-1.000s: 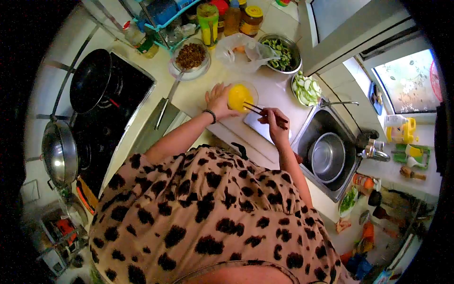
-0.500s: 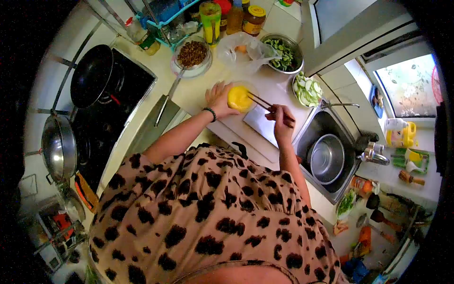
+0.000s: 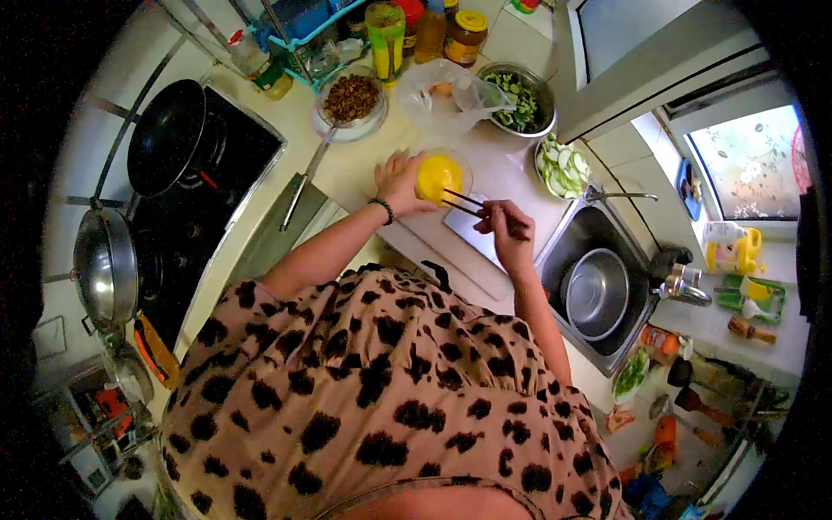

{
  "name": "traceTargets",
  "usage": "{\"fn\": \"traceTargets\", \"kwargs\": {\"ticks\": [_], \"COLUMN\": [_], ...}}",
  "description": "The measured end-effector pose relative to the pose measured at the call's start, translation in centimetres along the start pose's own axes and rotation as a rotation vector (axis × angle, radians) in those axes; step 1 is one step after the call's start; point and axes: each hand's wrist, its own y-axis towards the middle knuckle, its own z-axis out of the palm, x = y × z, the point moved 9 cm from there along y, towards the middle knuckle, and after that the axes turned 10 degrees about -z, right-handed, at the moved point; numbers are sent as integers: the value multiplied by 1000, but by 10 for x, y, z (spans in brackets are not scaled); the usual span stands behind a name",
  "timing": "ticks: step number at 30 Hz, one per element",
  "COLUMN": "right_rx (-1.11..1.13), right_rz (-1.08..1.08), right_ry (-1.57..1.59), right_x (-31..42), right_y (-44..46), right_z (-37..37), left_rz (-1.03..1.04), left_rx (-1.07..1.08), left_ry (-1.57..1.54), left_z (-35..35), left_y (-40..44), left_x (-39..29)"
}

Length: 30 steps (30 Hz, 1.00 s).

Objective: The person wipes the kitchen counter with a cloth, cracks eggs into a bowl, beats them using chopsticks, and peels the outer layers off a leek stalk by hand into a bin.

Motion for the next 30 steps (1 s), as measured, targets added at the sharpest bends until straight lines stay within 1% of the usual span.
{"fn": "traceTargets", "kwargs": {"ticks": [2,3,4,6,8,9,10,13,16,18,19,20,22,23,24,26,29,30], "right_rx": [-184,-161,-151,5,-129,-88,-80,-109,-176,-170,-156,-159,-149,-91,-80,-118,-70,-75], "right_rz": [8,-4,-13,8,-26,28,25,65,38,-24,-40,-39,-118,-183,-156,-195,-237,-234], "right_ry": [128,41,46,148,33,-28,51,66,76,34,-40,-42,-78,-194,-158,-222,-308,-315], "right_x": [2,-2,0,3,3,-5,-4,14,37,57,63,60,53,54,49,57,79,74], "right_y": [3,2,1,-1,1,-1,-9,-21,-26,-24,-23,-24,-23,-22,-22,-25,-23,-24], "right_z": [-15,-12,-10,5,-14,-14,-13,-21,-29,-28,-27,-25,-18,-12,-8,-9,-4,-5], "left_rz": [-12,-8,-5,-7,-3,4,11,7,10,14,1,4,31,34,28,14,36,39], "left_rx": [13,40,61,19,10,15,17,-1,-18,-1,9,12,-17,-14,-16,-18,19,0], "left_ry": [3,4,5,7,11,9,7,13,-19,-20,-21,-21,-22,-24,-26,-30,-41,-27], "left_z": [1,2,1,1,6,6,5,0,4,4,4,7,12,11,8,3,4,6], "left_y": [-5,-3,0,3,-4,-2,2,-3,-1,-1,-2,-1,2,0,0,-1,-1,0], "left_x": [1,1,1,1,5,4,2,-2,-1,-4,-3,0,3,2,1,1,-1,-1]}}
